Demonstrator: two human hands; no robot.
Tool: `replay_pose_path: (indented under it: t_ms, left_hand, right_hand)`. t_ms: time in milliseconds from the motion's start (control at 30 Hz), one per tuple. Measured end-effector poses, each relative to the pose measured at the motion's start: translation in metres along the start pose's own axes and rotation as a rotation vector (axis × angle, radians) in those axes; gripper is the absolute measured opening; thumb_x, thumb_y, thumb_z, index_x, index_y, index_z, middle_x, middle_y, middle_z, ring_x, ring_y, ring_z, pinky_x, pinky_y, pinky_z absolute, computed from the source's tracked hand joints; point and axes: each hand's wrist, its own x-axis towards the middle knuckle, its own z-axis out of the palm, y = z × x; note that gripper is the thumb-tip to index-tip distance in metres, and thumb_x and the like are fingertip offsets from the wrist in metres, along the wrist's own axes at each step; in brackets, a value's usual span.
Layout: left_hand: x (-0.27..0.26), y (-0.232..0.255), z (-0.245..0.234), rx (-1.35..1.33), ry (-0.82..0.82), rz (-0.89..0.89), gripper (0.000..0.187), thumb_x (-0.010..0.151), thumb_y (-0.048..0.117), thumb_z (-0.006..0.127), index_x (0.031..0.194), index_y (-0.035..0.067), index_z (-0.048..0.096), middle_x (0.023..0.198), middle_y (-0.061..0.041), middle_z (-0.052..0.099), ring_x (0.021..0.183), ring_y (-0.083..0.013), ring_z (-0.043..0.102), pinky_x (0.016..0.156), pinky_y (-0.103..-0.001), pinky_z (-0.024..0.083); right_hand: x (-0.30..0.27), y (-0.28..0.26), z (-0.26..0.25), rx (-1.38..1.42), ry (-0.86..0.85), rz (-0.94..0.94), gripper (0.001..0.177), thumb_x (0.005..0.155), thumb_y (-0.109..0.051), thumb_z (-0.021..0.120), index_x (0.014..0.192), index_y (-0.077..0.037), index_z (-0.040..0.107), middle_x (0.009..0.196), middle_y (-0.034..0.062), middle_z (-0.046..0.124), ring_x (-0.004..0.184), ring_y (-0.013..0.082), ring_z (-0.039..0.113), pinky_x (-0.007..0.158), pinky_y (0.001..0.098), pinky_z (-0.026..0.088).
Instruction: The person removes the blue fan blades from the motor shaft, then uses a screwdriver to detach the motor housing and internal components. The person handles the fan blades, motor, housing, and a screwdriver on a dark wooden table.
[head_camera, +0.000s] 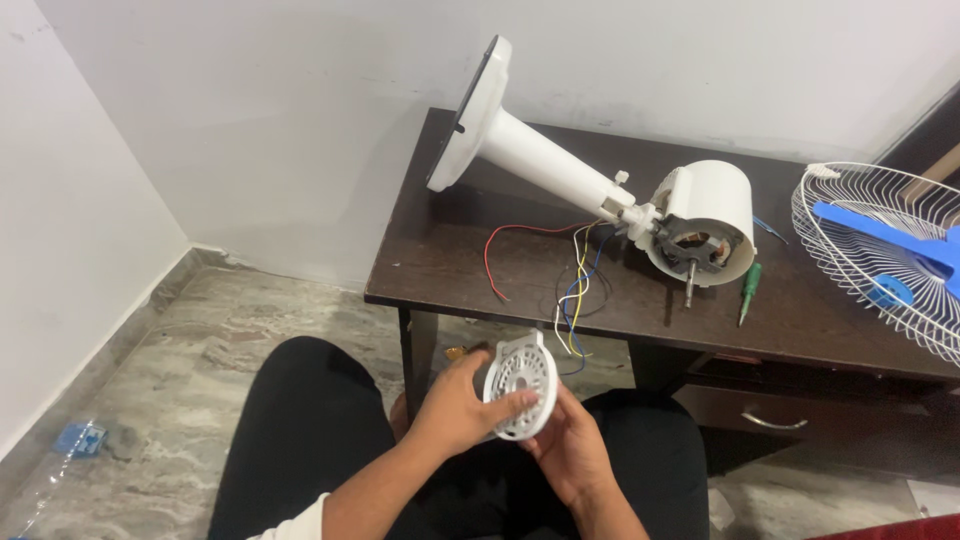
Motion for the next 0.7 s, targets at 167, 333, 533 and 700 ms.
replay_pose_path:
  t_ms: [167,333,533,700]
  left_hand:
    - [0.006,-0.007,0.01,0.144,0.245,0.242,0.112,0.066,0.052,0.09,0.146,-0.007,0.038,0.145,-0.031,0.047,0.135,-0.0439,0.043,0.108,-0.049,0.037]
    - [0.009,-0.024,0.005,0.077,0.208,0.176,0.087,0.074,0.043,0.083,0.146,0.005,0.051,0.134,-0.022,0.061,0.127,-0.035,0.058,0.103,-0.044,0.048]
    - [0.018,-0.042,0.006,-0.237,-0.011,0.078,0.067,0.082,0.038,0.08,0.136,0.004,0.061,0.118,-0.015,0.072,0.093,-0.0193,0.075,0.076,-0.032,0.062]
    - [0.03,-0.049,0.023,-0.251,-0.13,-0.15,0.048,0.09,0.037,0.071,0.123,0.004,0.069,0.089,-0.011,0.078,0.07,-0.0164,0.072,0.063,-0.033,0.057]
  right_hand:
    - [-0.011,-0.008,0.017,-0.06,0.224,0.136,0.041,0.097,-0.037,0.047,0.117,-0.008,0.066,0.099,0.0052,0.075,0.087,0.0146,0.07,0.073,0.0325,0.058]
    - [-0.016,-0.014,0.026,-0.048,-0.053,0.066,0.039,0.101,-0.046,0.049,0.111,-0.012,0.065,0.089,0.0019,0.07,0.074,0.0131,0.061,0.057,0.0299,0.044]
    - [-0.014,-0.014,0.03,-0.092,-0.072,0.092,0.047,0.101,-0.051,0.047,0.108,-0.009,0.065,0.086,0.0037,0.068,0.072,0.0154,0.062,0.061,0.03,0.047]
    - [-0.015,-0.015,0.027,-0.067,0.073,0.124,0.047,0.096,-0.046,0.048,0.116,-0.007,0.064,0.093,0.0069,0.073,0.082,0.0186,0.069,0.07,0.0346,0.055]
